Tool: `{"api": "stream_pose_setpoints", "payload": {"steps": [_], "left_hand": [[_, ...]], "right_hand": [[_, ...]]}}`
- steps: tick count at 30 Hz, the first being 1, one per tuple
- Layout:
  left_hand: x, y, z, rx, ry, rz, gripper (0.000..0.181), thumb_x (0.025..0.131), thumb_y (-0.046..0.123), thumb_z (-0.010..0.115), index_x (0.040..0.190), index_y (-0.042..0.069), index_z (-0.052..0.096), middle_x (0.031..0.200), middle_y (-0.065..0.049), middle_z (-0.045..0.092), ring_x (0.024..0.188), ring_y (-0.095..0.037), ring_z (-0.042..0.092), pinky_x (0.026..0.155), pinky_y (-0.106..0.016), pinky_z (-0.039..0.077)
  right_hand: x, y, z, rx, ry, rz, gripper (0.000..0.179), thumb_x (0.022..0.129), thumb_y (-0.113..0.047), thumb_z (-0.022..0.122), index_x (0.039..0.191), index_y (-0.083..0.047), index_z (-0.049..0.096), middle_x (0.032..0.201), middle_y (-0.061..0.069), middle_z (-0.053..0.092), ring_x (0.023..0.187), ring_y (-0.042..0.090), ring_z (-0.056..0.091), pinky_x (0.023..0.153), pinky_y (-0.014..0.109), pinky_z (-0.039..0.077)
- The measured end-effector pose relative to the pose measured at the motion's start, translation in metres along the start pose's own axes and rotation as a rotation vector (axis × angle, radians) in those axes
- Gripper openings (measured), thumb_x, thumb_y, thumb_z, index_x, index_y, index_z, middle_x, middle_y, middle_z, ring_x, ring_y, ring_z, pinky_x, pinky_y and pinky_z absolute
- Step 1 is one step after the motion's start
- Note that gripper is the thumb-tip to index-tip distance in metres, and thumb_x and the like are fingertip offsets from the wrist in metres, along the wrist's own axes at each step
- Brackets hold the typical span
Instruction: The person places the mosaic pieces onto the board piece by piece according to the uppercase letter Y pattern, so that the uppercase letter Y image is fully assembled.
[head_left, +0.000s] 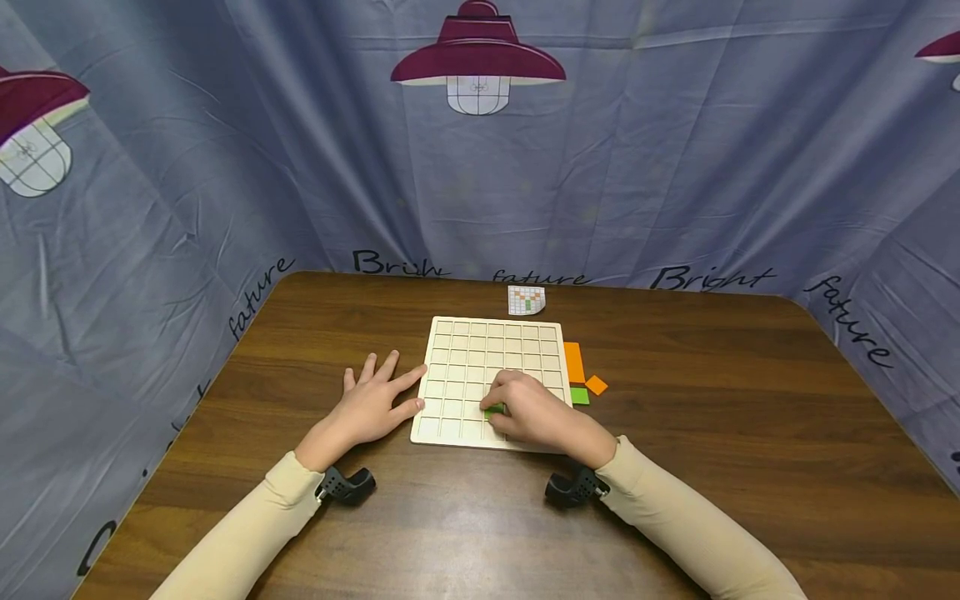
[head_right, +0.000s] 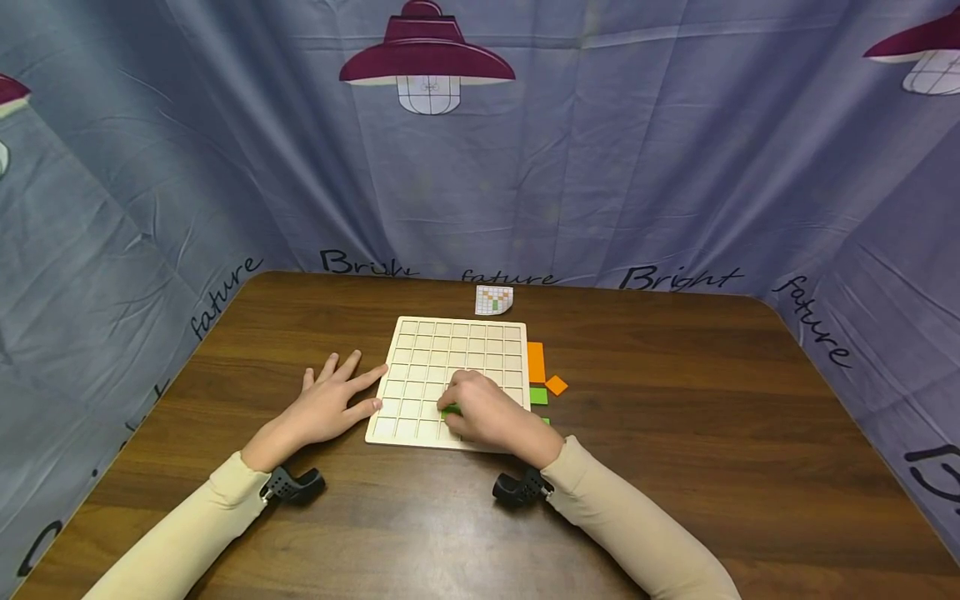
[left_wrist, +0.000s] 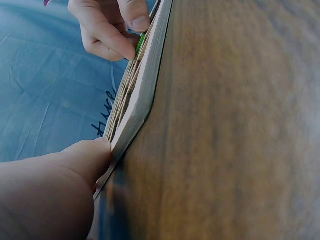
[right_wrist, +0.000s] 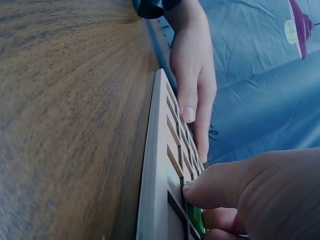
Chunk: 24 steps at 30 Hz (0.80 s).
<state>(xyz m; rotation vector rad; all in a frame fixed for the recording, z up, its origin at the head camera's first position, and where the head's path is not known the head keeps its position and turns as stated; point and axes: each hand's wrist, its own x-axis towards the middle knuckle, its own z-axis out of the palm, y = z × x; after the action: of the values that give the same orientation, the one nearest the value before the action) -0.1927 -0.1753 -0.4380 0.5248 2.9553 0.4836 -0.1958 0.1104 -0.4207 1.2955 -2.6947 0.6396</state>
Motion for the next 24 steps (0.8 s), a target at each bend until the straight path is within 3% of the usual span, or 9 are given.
{"api": "stream_pose_setpoints", "payload": {"steps": [15,24], "left_hand": [[-0.002,-0.002,-0.001,-0.006,0.0,-0.008,0.06,0.102,0.049,0.055,0.157,0.029,0.043,0.165,-0.028,0.026,0.15,-0.062,0.017,0.108,-0.086,0.014],[0.0,0.0,-0.001,-0.023,-0.012,-0.007,0.059,0.102,0.049,0.054,0.157,0.03,0.042,0.166,-0.027,0.024,0.151,-0.061,0.015,0.109,-0.085,0.013]], "right_hand": [[0.0,0.002,-0.003,0.036,0.012,0.012,0.021,0.082,-0.003,0.074,0.101,-0.007,0.081,0.092,0.003,0.072,0.08,0.012,0.061,0.076,0.025,0.053],[-0.014,0.014,-0.018,0.009,0.05,0.068,0.023,0.081,-0.005,0.076,0.104,-0.003,0.079,0.093,0.006,0.071,0.079,0.016,0.063,0.07,0.025,0.052]]}}
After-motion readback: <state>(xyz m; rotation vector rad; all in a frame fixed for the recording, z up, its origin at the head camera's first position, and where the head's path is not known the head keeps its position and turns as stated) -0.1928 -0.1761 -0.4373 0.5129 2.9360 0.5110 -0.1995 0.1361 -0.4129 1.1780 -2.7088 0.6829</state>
